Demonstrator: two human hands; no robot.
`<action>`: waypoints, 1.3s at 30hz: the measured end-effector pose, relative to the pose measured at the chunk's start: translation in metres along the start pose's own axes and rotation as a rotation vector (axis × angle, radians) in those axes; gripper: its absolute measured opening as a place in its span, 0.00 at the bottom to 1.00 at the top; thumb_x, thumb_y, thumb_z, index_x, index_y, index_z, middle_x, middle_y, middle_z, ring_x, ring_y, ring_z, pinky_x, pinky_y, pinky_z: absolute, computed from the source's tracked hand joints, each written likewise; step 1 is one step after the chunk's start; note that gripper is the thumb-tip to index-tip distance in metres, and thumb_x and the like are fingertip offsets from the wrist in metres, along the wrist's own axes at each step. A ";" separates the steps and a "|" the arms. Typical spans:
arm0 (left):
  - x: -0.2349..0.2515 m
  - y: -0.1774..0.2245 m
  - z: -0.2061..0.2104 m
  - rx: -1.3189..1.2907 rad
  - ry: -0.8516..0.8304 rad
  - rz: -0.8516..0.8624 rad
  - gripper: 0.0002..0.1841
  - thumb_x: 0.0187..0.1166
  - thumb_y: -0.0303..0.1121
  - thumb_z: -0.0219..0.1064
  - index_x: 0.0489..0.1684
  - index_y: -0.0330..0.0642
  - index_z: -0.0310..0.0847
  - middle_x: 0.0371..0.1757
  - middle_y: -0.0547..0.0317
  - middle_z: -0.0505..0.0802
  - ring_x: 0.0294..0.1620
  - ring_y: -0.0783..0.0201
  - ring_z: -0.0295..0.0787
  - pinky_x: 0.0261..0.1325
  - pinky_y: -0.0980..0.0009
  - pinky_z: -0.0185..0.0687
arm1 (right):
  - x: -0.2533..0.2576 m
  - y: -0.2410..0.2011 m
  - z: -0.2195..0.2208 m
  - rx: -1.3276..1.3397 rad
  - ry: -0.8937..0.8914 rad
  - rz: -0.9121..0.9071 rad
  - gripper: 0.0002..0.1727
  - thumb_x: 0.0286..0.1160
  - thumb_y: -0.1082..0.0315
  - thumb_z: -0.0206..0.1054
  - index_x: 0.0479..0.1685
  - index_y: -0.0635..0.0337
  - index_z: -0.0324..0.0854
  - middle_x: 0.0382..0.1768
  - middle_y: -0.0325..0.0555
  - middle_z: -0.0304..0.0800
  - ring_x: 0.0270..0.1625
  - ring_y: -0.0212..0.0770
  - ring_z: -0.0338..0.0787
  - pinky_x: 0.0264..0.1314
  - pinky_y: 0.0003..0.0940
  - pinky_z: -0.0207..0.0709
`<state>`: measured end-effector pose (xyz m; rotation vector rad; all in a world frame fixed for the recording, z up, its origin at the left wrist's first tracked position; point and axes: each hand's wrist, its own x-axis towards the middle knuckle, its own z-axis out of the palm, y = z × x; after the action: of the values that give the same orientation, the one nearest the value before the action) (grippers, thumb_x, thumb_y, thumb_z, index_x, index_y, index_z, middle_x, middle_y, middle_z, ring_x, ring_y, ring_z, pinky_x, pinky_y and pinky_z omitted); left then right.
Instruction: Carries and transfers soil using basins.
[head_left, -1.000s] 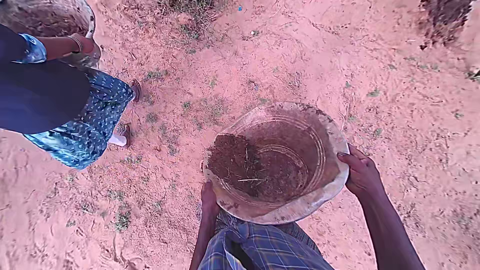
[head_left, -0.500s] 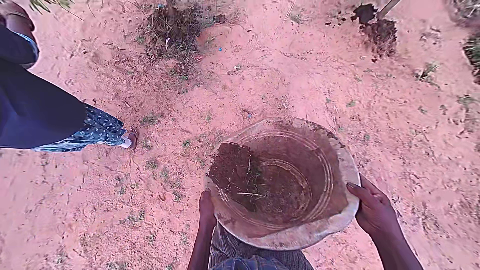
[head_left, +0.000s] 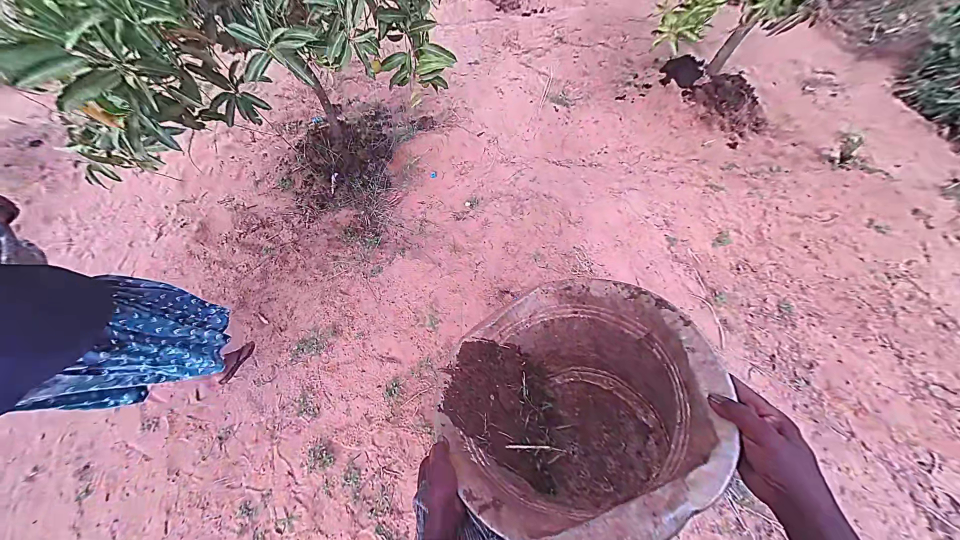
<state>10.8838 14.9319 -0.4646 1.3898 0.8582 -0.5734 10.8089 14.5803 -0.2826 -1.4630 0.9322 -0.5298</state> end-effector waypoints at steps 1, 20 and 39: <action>0.012 0.010 0.000 0.012 0.011 -0.006 0.24 0.95 0.41 0.47 0.70 0.26 0.73 0.61 0.30 0.86 0.61 0.44 0.84 0.65 0.44 0.80 | 0.008 -0.003 0.015 -0.011 0.000 0.000 0.25 0.67 0.75 0.55 0.66 0.58 0.79 0.45 0.28 0.94 0.43 0.21 0.92 0.46 0.23 0.89; 0.239 0.349 0.087 0.091 -0.298 0.011 0.24 0.96 0.42 0.44 0.67 0.28 0.75 0.56 0.35 0.88 0.54 0.50 0.88 0.59 0.51 0.84 | 0.104 -0.094 0.257 -0.002 0.219 -0.083 0.25 0.71 0.78 0.52 0.70 0.57 0.73 0.49 0.21 0.93 0.48 0.19 0.91 0.54 0.21 0.88; 0.422 0.480 0.186 0.184 -0.173 -0.026 0.23 0.94 0.34 0.44 0.76 0.25 0.70 0.70 0.31 0.82 0.70 0.48 0.81 0.73 0.50 0.75 | 0.403 -0.118 0.474 -0.117 0.070 0.063 0.22 0.70 0.75 0.55 0.65 0.57 0.78 0.45 0.24 0.92 0.44 0.18 0.91 0.49 0.21 0.88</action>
<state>11.5440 14.8658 -0.5186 1.4716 0.6986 -0.7969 11.4389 14.5316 -0.3156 -1.5227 1.0765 -0.4897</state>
